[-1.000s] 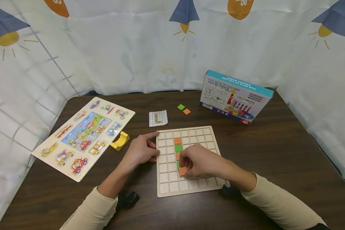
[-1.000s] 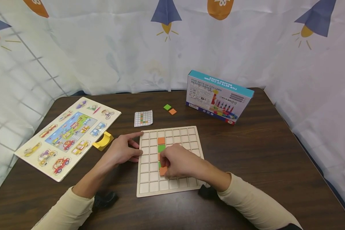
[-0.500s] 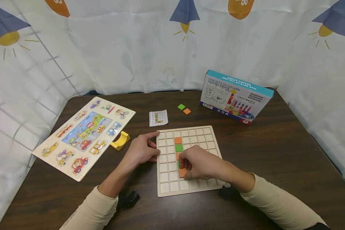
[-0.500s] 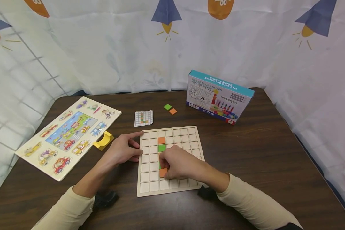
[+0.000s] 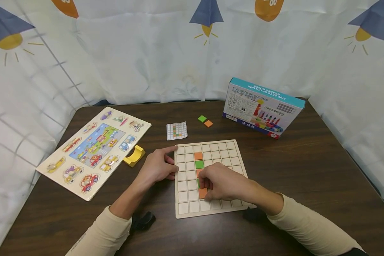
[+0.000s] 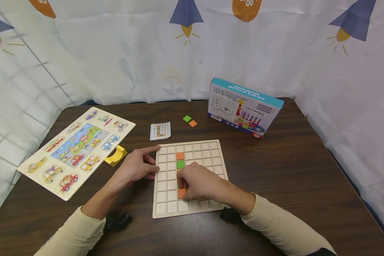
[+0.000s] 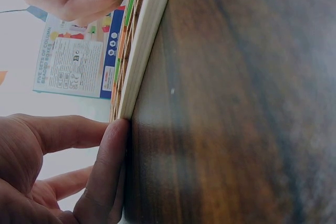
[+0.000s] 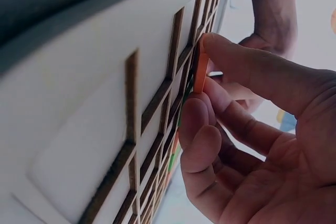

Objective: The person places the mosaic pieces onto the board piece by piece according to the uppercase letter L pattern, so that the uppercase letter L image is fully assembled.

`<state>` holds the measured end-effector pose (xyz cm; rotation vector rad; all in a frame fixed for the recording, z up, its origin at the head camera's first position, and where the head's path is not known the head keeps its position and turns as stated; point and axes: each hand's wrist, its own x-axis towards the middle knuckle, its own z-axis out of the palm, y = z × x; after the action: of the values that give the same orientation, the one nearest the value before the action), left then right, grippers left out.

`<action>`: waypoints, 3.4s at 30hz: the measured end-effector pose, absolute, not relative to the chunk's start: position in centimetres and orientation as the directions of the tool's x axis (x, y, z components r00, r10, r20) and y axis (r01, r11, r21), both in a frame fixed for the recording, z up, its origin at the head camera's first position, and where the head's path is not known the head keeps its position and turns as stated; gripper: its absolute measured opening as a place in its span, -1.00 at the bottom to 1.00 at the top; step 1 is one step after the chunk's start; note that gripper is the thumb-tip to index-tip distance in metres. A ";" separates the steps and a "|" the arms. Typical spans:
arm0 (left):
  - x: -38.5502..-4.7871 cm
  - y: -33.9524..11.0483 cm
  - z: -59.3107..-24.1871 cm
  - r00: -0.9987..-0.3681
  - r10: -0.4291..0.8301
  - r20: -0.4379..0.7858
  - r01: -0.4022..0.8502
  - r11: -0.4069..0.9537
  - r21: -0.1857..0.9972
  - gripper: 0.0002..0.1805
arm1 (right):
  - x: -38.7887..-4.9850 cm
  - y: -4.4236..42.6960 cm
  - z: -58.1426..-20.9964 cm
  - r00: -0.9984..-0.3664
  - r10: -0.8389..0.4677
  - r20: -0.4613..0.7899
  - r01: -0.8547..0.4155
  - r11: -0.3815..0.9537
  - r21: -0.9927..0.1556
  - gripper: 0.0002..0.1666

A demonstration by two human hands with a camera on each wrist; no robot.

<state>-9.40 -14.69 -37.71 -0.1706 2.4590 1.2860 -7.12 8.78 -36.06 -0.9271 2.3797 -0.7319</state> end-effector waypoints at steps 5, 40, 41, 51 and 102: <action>-9.4 -14.7 -37.8 -0.929 0.057 -0.365 -0.266 0.581 0.769 -0.16 | -7.1 8.8 -36.1 -0.661 -0.713 -0.233 -0.460 0.631 -0.625 -0.70; -9.4 -14.7 -37.7 -0.929 0.059 -0.364 -0.267 0.573 0.775 -0.16 | -9.5 10.2 -35.4 -0.703 -0.681 -0.205 -0.439 0.643 -0.628 -0.78; -9.4 -14.7 -37.7 -0.929 0.059 -0.365 -0.268 0.573 0.775 -0.16 | -9.8 10.3 -35.3 -0.706 -0.678 -0.204 -0.440 0.646 -0.624 -0.78; -9.4 -14.8 -37.9 -0.932 0.059 -0.357 -0.265 0.562 0.784 -0.16 | -12.8 11.2 -34.9 -0.757 -0.627 -0.185 -0.421 0.683 -0.596 -0.81; -9.2 -14.5 -37.8 -0.936 0.046 -0.350 -0.268 0.554 0.788 -0.15 | -27.2 7.7 -36.6 -0.938 -0.317 -0.144 -0.203 0.835 -0.512 -0.55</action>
<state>-9.17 -14.52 -37.81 -0.1825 2.4623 1.3303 -27.23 7.69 -36.63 -0.4010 2.7921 -0.7421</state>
